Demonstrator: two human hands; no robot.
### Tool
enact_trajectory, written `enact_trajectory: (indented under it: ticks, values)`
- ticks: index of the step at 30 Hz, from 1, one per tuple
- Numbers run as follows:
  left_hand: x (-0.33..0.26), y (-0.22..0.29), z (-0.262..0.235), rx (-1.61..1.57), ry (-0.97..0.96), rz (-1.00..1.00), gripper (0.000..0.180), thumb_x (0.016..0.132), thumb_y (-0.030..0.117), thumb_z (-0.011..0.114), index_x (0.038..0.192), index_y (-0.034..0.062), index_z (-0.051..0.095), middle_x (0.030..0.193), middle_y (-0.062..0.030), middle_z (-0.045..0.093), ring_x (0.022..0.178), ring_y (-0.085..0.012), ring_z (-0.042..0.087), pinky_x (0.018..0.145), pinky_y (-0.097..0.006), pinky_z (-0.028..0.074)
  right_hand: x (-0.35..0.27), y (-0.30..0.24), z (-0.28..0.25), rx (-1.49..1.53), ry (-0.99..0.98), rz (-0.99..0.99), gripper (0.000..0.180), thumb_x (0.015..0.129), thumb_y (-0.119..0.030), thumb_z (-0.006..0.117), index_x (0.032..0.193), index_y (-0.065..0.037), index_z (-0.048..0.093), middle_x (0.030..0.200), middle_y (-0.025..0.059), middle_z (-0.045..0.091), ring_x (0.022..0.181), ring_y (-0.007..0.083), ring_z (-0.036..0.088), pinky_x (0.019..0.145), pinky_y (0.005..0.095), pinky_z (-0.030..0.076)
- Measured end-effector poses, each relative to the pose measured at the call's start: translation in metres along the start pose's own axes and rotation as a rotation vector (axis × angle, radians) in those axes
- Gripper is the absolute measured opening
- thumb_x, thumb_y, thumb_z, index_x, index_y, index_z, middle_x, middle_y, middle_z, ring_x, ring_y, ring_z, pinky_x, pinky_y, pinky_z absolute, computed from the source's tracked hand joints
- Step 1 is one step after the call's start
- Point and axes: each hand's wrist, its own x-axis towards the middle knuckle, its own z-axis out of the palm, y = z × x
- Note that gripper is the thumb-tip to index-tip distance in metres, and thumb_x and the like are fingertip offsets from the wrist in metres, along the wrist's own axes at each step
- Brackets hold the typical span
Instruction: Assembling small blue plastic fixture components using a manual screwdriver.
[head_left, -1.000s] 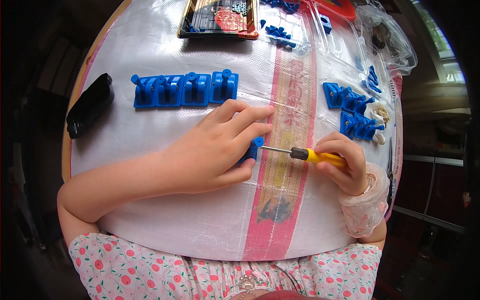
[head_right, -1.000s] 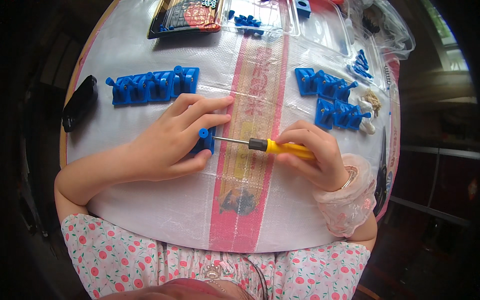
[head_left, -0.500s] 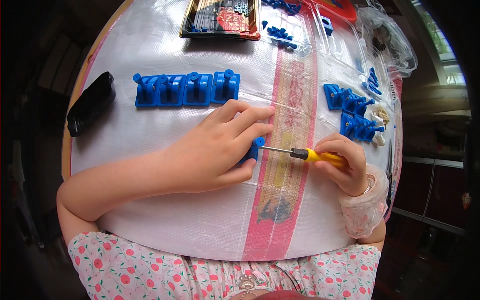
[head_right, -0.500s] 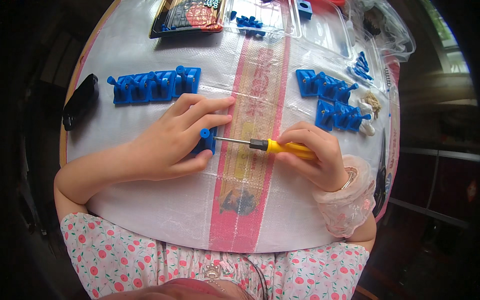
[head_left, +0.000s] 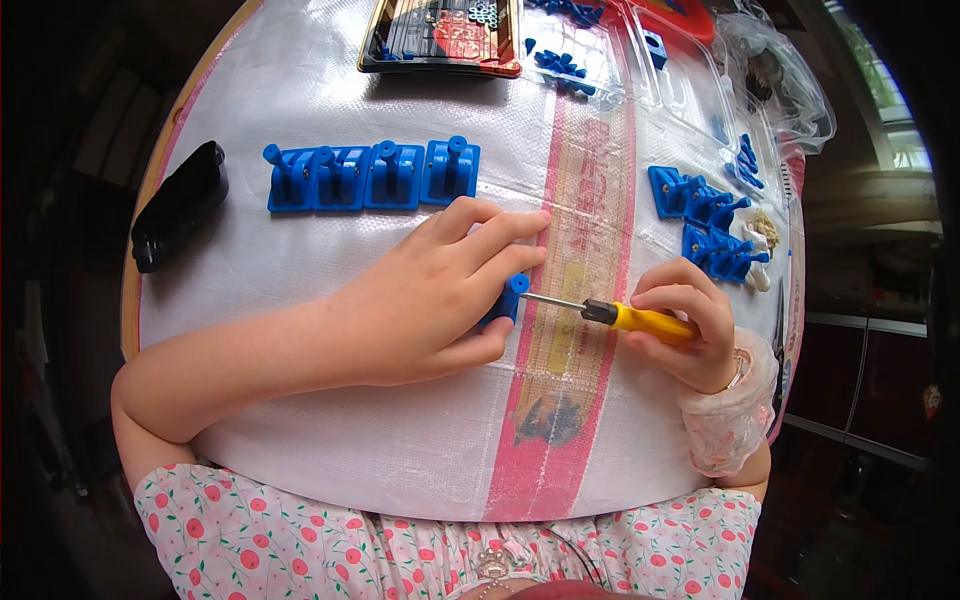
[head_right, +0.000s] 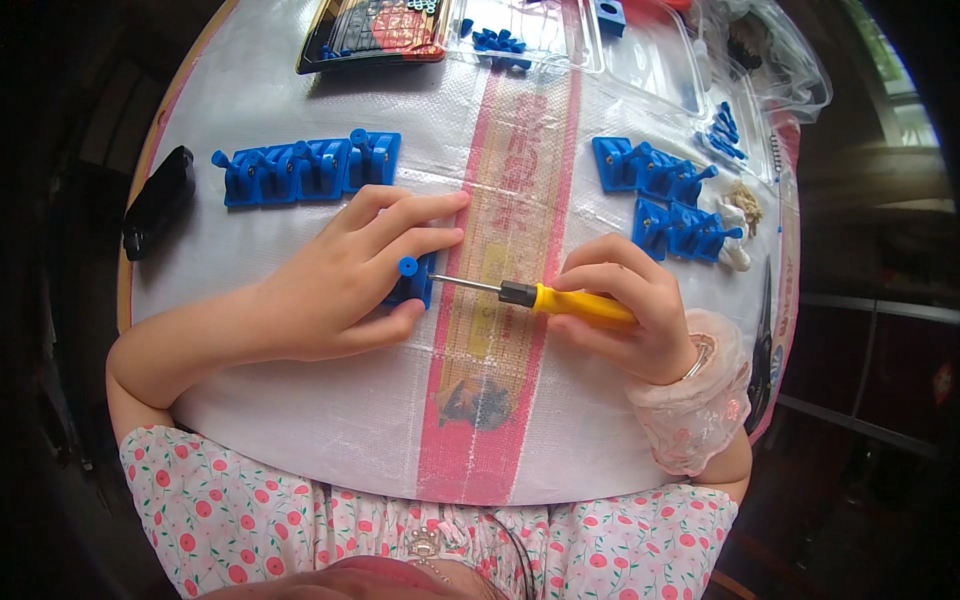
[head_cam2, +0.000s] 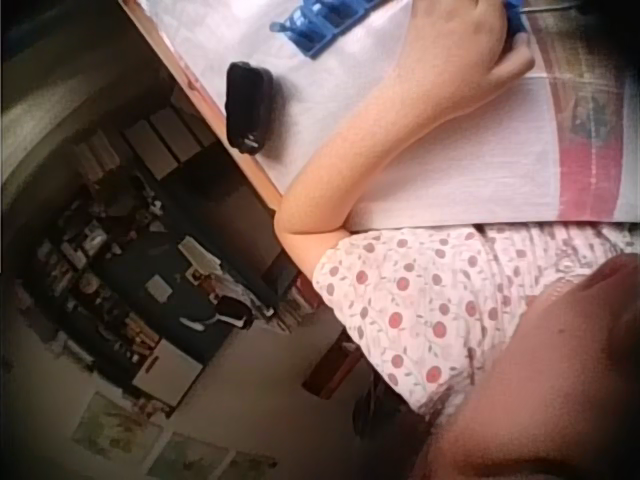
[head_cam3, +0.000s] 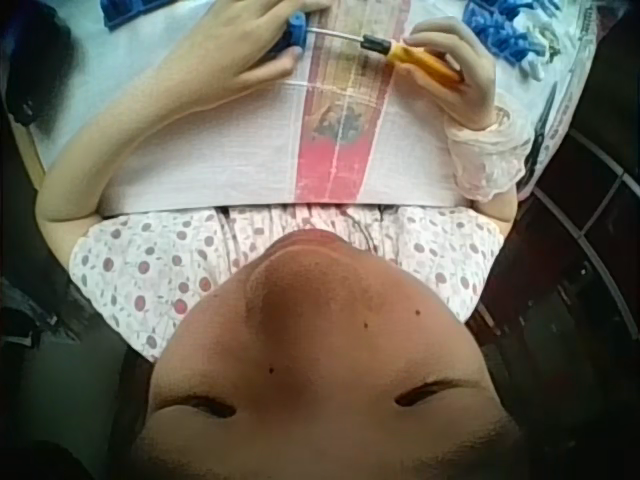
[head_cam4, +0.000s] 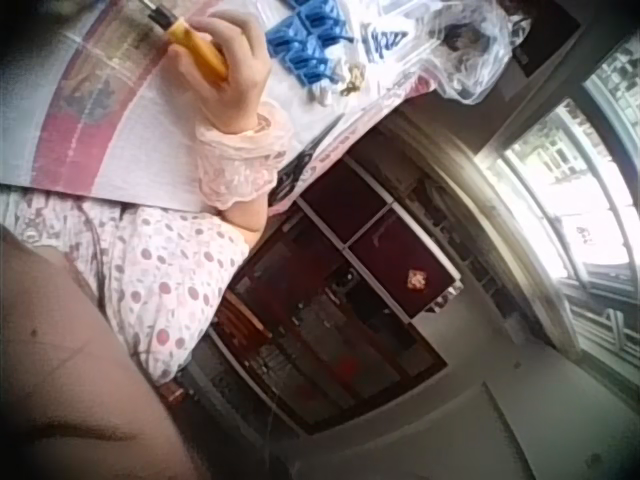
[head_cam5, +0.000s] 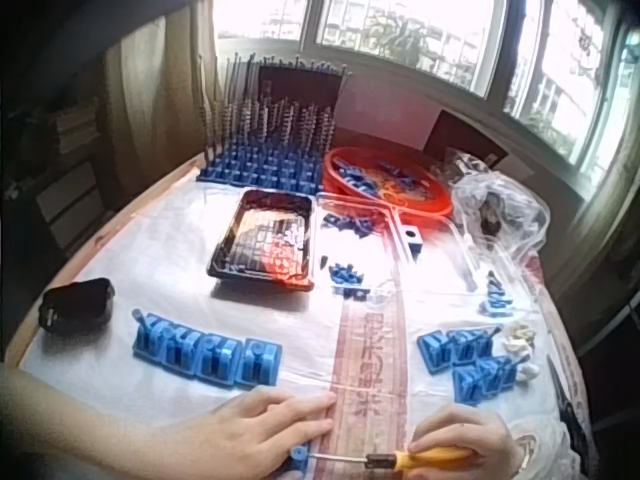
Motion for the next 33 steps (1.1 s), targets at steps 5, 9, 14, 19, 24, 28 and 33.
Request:
enact_trajectory:
  ticks: [5,9,14,19,24,28,33]
  values:
    - [0.0,0.0,-0.0004,0.004,-0.002,0.002,0.056,0.077,0.013,0.064,0.13,0.0034,0.045,0.143,-0.0136,0.039,0.124,-0.0349,0.038,0.106,-0.045,0.035,0.0019,-0.0012,-0.0005,-0.025,0.015,-0.035,0.034,0.071,0.001,0.078,0.103,-0.003,0.066,0.097,0.0105,0.058,0.08,0.0191,0.062,0.069,0.0264,0.05]
    - [-0.0006,-0.0002,-0.0003,0.008,0.004,0.001,0.056,0.077,0.013,0.064,0.13,0.0034,0.046,0.143,-0.0136,0.039,0.124,-0.0349,0.038,0.106,-0.045,0.035,0.0012,-0.0022,-0.0001,-0.014,0.013,-0.006,0.034,0.07,0.002,0.078,0.102,-0.003,0.066,0.097,0.0102,0.056,0.082,0.0199,0.061,0.071,0.0275,0.05]
    - [0.0003,-0.0004,0.0009,-0.005,0.009,0.003,0.057,0.077,0.013,0.064,0.13,0.0034,0.046,0.143,-0.0135,0.04,0.124,-0.0348,0.038,0.106,-0.045,0.035,0.0006,0.0001,0.0015,-0.034,0.006,-0.011,0.036,0.068,0.004,0.079,0.101,-0.004,0.066,0.096,0.0099,0.056,0.083,0.0196,0.06,0.07,0.0275,0.049]
    - [-0.0002,-0.0001,-0.0002,-0.007,0.013,0.002,0.057,0.076,0.013,0.064,0.129,0.0032,0.046,0.143,-0.0137,0.04,0.124,-0.0348,0.038,0.106,-0.045,0.035,0.0032,-0.0025,0.0014,-0.052,-0.009,-0.014,0.035,0.068,0.004,0.078,0.101,-0.004,0.066,0.095,0.0098,0.056,0.082,0.0205,0.06,0.069,0.0274,0.049]
    - [0.0001,-0.0003,0.0007,-0.002,0.006,-0.002,0.057,0.076,0.013,0.064,0.129,0.003,0.046,0.143,-0.0139,0.04,0.123,-0.035,0.038,0.106,-0.045,0.035,0.0016,-0.003,0.0012,0.0,0.005,0.032,0.029,0.073,0.001,0.077,0.1,0.0,0.064,0.09,0.0115,0.062,0.078,0.0213,0.063,0.068,0.027,0.049]
    - [-0.0009,0.0004,-0.0027,0.001,-0.002,-0.008,0.057,0.076,0.013,0.064,0.129,0.0029,0.047,0.143,-0.0138,0.039,0.124,-0.0349,0.038,0.106,-0.045,0.035,0.0017,-0.0012,0.0017,0.057,0.028,0.056,0.029,0.075,-0.001,0.077,0.1,0.002,0.063,0.088,0.0128,0.064,0.077,0.0216,0.064,0.067,0.0264,0.049]
    - [-0.0002,-0.0004,0.0005,0.001,0.007,-0.003,0.056,0.076,0.013,0.064,0.128,0.0032,0.046,0.143,-0.0139,0.039,0.124,-0.0349,0.038,0.106,-0.045,0.035,0.0023,-0.0021,0.0,0.023,0.004,0.031,0.03,0.073,-0.001,0.078,0.098,-0.001,0.062,0.091,0.0106,0.059,0.078,0.02,0.061,0.068,0.0268,0.048]
